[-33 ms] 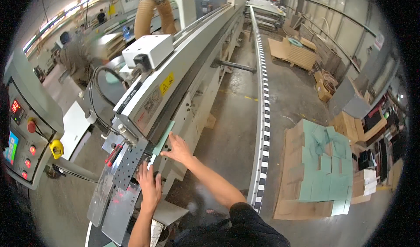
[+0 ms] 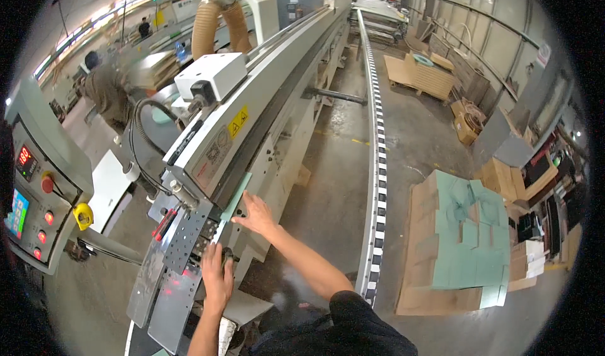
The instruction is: The person repeatedly places light green rectangular wood panels onto a conveyor belt feeding a sanding machine, then retrieves them after processing. The person stacks the finished panels on a nearby table and occasionally picks up new panels from a stack on the floor.
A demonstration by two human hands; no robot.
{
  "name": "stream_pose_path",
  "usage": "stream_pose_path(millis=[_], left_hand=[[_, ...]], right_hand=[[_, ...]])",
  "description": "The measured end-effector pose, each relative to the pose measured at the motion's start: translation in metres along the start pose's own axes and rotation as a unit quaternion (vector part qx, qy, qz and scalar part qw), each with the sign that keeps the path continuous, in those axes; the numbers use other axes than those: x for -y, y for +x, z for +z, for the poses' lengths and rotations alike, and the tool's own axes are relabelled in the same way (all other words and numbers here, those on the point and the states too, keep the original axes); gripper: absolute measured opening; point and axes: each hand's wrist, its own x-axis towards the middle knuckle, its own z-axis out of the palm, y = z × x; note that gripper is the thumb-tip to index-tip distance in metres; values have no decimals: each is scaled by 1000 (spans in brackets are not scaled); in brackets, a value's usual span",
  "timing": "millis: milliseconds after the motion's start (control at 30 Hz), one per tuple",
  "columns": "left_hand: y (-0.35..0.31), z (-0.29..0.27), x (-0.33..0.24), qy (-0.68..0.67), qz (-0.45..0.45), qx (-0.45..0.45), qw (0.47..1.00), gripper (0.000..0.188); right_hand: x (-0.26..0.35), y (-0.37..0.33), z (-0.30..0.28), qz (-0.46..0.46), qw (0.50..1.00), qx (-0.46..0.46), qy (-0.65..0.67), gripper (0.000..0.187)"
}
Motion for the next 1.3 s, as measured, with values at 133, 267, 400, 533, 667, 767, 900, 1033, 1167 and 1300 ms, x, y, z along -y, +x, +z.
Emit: stream_pose_path(millis=[133, 267, 400, 533, 667, 767, 900, 1033, 1167, 1300], left_hand=[[-98, -72, -1, -62, -68, -74, 993, 51], [-219, -149, 54, 169, -305, -36, 937, 80], [-316, -208, 74, 458, -327, 19, 827, 89], [-362, -229, 78, 337, -476, 192, 789, 103], [-394, -231, 87, 297, -468, 171, 814, 108], [-403, -233, 102, 290, -506, 177, 793, 119], [-416, -241, 116, 265, -540, 186, 777, 130], [-428, -240, 134, 244, -552, 168, 779, 131], [-436, -237, 130, 249, -545, 136, 789, 124], [-442, -253, 127, 214, -572, 98, 785, 113]], right_hand=[[17, -40, 15, 51, 997, -20, 57, 86], [50, -112, 46, 34, 995, -45, 87, 73], [79, -181, 70, -2, 990, -18, 139, 61], [101, -228, 86, -17, 987, 15, 159, 56], [120, -249, 84, -29, 987, 28, 156, 54], [124, -258, 78, -42, 990, 18, 131, 53], [119, -269, 73, -53, 991, 13, 119, 50], [119, -277, 71, -56, 992, 17, 115, 47], [125, -284, 73, -34, 993, 21, 114, 46], [132, -287, 60, -25, 995, 17, 97, 46]])
